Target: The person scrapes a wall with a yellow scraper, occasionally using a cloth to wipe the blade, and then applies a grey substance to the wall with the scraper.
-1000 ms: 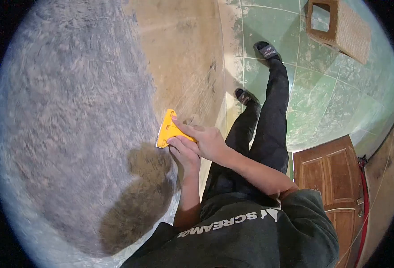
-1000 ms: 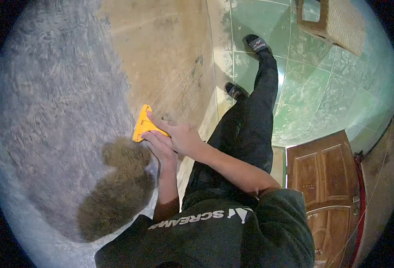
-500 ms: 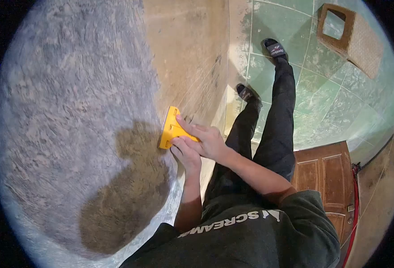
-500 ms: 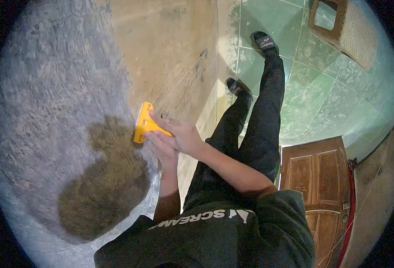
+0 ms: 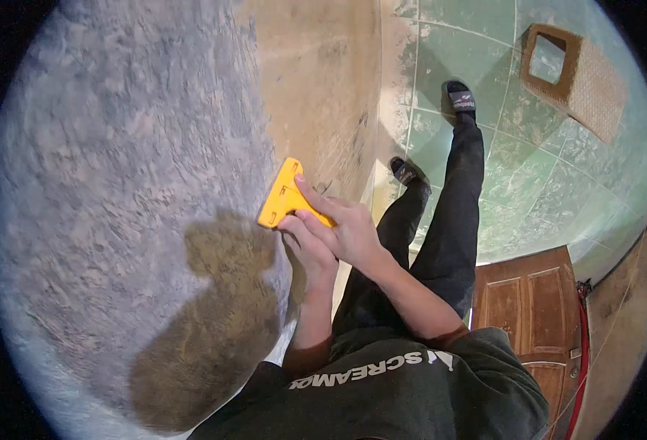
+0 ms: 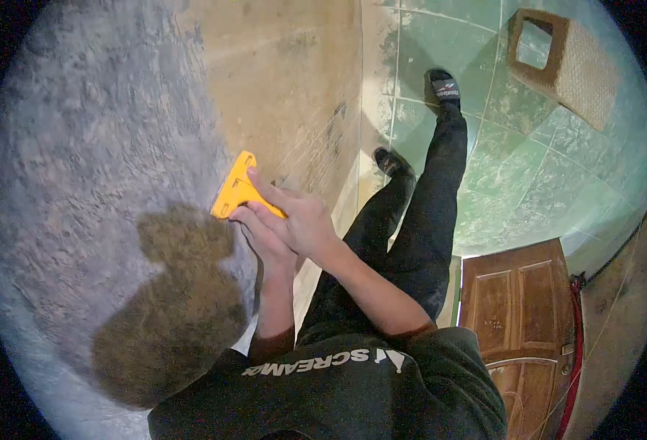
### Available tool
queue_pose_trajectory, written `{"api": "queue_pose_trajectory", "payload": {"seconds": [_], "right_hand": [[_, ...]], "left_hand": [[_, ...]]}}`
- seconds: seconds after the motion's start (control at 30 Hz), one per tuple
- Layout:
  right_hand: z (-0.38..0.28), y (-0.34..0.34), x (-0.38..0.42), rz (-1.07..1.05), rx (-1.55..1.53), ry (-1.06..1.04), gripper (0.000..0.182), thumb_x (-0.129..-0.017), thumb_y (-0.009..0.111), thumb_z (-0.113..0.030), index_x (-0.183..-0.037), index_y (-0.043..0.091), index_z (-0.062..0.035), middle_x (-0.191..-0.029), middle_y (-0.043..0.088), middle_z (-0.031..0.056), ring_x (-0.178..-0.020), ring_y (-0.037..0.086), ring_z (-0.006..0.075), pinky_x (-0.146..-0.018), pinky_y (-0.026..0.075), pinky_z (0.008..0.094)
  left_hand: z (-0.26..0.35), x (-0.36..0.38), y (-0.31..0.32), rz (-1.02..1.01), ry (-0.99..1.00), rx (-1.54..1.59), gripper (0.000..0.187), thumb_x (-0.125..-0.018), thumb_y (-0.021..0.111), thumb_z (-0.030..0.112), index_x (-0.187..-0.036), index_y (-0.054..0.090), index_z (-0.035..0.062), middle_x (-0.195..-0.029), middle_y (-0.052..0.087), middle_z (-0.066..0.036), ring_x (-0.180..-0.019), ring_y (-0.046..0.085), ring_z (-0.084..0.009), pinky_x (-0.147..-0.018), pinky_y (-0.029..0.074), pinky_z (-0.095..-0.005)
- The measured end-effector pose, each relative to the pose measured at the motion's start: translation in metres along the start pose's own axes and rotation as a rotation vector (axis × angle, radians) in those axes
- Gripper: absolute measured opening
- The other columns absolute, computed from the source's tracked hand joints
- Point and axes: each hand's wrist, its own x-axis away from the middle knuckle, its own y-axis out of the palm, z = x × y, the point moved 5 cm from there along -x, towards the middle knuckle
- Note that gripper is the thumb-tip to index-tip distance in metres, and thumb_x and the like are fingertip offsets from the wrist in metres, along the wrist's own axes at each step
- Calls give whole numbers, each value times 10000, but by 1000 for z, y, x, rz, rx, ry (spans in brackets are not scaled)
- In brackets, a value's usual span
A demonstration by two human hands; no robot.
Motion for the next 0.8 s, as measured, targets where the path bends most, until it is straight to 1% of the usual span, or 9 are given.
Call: {"api": "queue_pose_trajectory", "payload": {"seconds": [0.07,0.13,0.2,0.33,0.5,0.57,0.67,0.73,0.8], "right_hand": [[-9,-14,-23,-11,-18,27,540,-920,652,-269,-1434,499,-211,-854,687,179,-733,688,328,-683,531,356],[-13,-27,-53,-16,-35,105,515,-936,632,-284,-1431,500,-230,-923,694,203,-784,697,339,-716,533,358],[-16,-39,-81,13,8,61,502,-941,624,-306,-1424,506,-236,-952,692,215,-813,698,350,-732,533,364],[-18,-68,-150,143,56,16,475,-935,596,-386,-1387,545,-251,-979,684,216,-891,672,370,-760,523,409],[-42,-126,-251,201,220,3,493,-923,551,-477,-1325,605,-196,-1072,676,218,-963,656,385,-847,511,428],[-41,-132,-261,136,227,20,471,-940,536,-505,-1357,568,-286,-974,679,253,-903,672,389,-799,514,419],[-44,-117,-226,131,204,-75,470,-943,530,-496,-1366,559,-292,-982,679,256,-913,667,398,-808,515,422],[-47,-97,-186,71,165,-19,476,-940,537,-493,-1373,556,-295,-1039,683,234,-955,664,397,-834,520,412],[-41,-72,-150,157,-16,-81,472,-931,571,-465,-1373,557,-299,-1106,675,213,-993,661,389,-862,520,399]], "left_hand": [[40,-15,16,-6,-71,257,591,-1033,303,489,-1108,537,-48,-1069,568,-244,-987,558,-347,-816,429,-463],[71,-28,34,-55,-130,283,597,-1032,314,502,-1189,524,-34,-1124,574,-197,-1037,564,-306,-862,447,-438],[104,-38,60,24,-170,667,612,-1030,326,516,-1273,495,-19,-1184,567,-137,-1096,562,-256,-917,459,-396],[152,-95,98,-132,-14,656,665,-1014,350,570,-1317,474,-9,-1238,550,-116,-1136,550,-231,-938,463,-357],[245,-145,148,-229,-46,626,710,-1005,365,591,-1345,461,-24,-1282,545,-125,-1149,551,-234,-946,467,-354],[251,-148,156,-251,-56,704,736,-1001,358,606,-1362,446,-28,-1327,522,-129,-1174,536,-244,-971,456,-363],[225,-129,139,-211,4,826,750,-1000,351,613,-1376,434,-31,-1362,495,-131,-1193,520,-238,-989,446,-366],[187,-115,113,-137,47,749,749,-1007,321,612,-1383,421,-28,-1366,483,-131,-1207,509,-237,-1000,437,-364],[160,-89,85,-144,26,707,761,-1009,278,625,-1384,414,-23,-1363,477,-133,-1220,498,-238,-1010,424,-357]]}}
